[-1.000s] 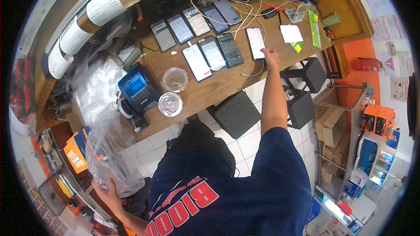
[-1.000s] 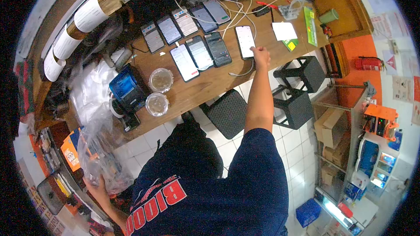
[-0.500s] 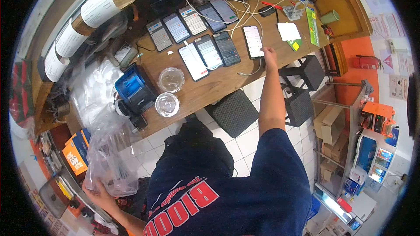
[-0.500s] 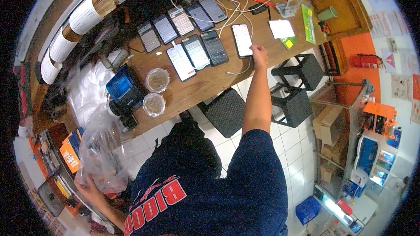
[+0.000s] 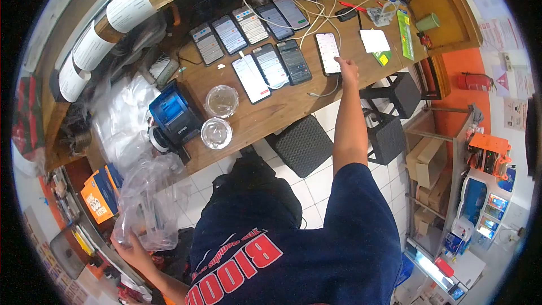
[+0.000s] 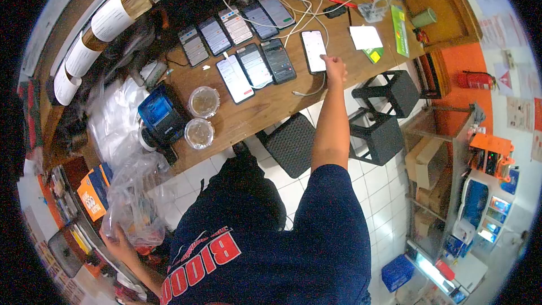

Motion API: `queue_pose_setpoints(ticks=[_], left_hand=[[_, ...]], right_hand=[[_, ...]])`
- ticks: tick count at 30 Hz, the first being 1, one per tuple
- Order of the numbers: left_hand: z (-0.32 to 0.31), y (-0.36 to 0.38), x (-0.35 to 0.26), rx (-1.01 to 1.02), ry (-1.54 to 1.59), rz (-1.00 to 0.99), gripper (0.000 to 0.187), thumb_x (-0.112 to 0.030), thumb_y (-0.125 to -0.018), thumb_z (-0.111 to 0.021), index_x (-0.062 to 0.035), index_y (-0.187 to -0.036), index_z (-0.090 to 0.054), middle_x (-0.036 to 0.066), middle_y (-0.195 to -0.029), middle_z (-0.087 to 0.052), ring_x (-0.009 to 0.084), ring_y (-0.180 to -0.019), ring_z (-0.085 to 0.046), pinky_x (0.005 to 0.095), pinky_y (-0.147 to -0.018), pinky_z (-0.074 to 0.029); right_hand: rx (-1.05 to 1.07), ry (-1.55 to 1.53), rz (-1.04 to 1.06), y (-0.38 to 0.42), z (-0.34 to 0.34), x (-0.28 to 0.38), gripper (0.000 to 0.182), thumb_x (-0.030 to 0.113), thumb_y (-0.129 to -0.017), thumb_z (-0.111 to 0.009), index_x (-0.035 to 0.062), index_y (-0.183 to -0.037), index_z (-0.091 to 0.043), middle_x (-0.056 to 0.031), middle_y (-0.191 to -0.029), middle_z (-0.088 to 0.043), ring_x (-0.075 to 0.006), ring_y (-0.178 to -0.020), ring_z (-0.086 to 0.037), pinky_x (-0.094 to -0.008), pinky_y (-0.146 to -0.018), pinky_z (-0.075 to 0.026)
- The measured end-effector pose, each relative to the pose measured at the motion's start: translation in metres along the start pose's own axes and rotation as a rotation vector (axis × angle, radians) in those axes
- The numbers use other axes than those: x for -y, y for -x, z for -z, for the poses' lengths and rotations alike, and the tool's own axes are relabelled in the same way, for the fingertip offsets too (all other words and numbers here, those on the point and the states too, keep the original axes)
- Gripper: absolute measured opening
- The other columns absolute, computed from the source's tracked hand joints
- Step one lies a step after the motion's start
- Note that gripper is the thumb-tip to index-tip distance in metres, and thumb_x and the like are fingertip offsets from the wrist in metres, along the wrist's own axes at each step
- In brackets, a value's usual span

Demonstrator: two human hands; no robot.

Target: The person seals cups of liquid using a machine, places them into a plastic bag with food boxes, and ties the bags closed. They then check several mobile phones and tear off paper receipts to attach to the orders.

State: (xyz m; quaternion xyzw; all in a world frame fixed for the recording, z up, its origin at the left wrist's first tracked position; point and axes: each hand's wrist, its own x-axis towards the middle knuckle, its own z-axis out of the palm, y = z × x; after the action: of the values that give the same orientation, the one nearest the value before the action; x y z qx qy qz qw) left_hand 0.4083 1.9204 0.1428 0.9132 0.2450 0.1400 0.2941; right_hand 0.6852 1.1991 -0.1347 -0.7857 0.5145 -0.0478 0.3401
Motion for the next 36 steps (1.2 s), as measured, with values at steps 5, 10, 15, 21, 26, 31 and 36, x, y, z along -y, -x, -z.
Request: queue_pose_setpoints(ticks=[5, 10, 15, 21, 26, 31, 36], left_hand=[[-0.005, -0.001, 0.009, -0.085, 0.043, -0.01, 0.03, -0.006, -0.094, -0.067, 0.0039, -0.122, -0.059, 0.011, -0.112, -0.065, 0.0202, -0.103, -0.06, 0.0329, -0.094, -0.047], [-0.003, 0.003, -0.013, -0.186, 0.095, -0.077, 0.022, 0.0, -0.092, -0.065, 0.0026, -0.114, -0.064, 0.007, -0.105, -0.068, 0.015, -0.096, -0.062, 0.0309, -0.087, -0.05], [0.006, 0.019, -0.073, -0.221, 0.321, 0.004, 0.03, -0.001, -0.084, -0.069, 0.0007, -0.112, -0.061, 0.003, -0.105, -0.059, 0.0131, -0.097, -0.057, 0.0275, -0.087, -0.045], [0.072, 0.053, -0.009, -0.458, -0.124, -0.133, 0.041, -0.001, -0.074, -0.068, 0.0044, -0.114, -0.064, 0.011, -0.113, -0.062, 0.0239, -0.106, -0.059, 0.0345, -0.097, -0.046], [0.099, 0.079, 0.022, -0.589, 0.0, 0.228, 0.039, -0.011, -0.094, -0.066, 0.0062, -0.129, -0.059, 0.017, -0.127, -0.063, 0.0246, -0.11, -0.063, 0.0371, -0.096, -0.052], [0.121, 0.077, 0.088, -0.516, -0.099, 0.182, 0.046, -0.016, -0.096, -0.069, 0.0072, -0.134, -0.055, 0.018, -0.131, -0.061, 0.0261, -0.115, -0.061, 0.0361, -0.1, -0.05], [0.115, 0.04, 0.051, -0.445, -0.24, 0.234, 0.052, -0.027, -0.096, -0.07, 0.0039, -0.135, -0.056, 0.019, -0.132, -0.061, 0.0296, -0.114, -0.06, 0.0408, -0.1, -0.048]], right_hand=[[-0.052, -0.683, 0.198, -0.056, -0.04, -0.053, 0.043, 0.034, -0.083, -0.074, -0.0004, -0.108, -0.066, -0.0135, -0.115, -0.065, -0.0268, -0.109, -0.059, -0.0374, -0.1, -0.044], [0.335, -1.259, 0.577, 0.284, 0.021, 0.12, 0.022, 0.018, -0.099, -0.062, 0.0016, -0.113, -0.059, -0.0117, -0.112, -0.064, -0.0224, -0.108, -0.059, -0.0365, -0.102, -0.044], [1.159, -0.566, 1.158, 0.528, 0.011, 0.16, 0.104, 0.029, -0.06, -0.095, 0.0101, -0.148, -0.043, -0.0131, -0.139, -0.052, -0.0302, -0.129, -0.049, -0.0447, -0.105, -0.039], [1.26, -0.713, 0.949, 0.486, -0.038, 0.184, 0.063, 0.013, -0.072, -0.085, 0.0133, -0.131, -0.062, -0.0015, -0.113, -0.054, -0.0149, -0.099, -0.048, -0.0305, -0.088, -0.04], [-0.018, -0.668, 0.829, 0.266, -0.024, 0.118, 0.034, 0.002, -0.074, -0.067, 0.0047, -0.108, -0.066, -0.0081, -0.11, -0.062, -0.0246, -0.106, -0.056, -0.0378, -0.098, -0.042], [-0.406, 0.166, 0.5, 0.073, -0.027, -0.012, 0.042, 0.022, -0.079, -0.074, 0.0195, -0.121, -0.067, -0.0187, -0.153, -0.034, -0.0407, -0.129, -0.05, -0.0494, -0.11, -0.036], [-0.078, 0.088, 0.609, 0.059, -0.015, -0.008, 0.052, 0.037, -0.083, -0.076, 0.028, -0.133, -0.063, -0.0192, -0.164, -0.014, -0.043, -0.144, -0.034, -0.0579, -0.113, -0.031]])
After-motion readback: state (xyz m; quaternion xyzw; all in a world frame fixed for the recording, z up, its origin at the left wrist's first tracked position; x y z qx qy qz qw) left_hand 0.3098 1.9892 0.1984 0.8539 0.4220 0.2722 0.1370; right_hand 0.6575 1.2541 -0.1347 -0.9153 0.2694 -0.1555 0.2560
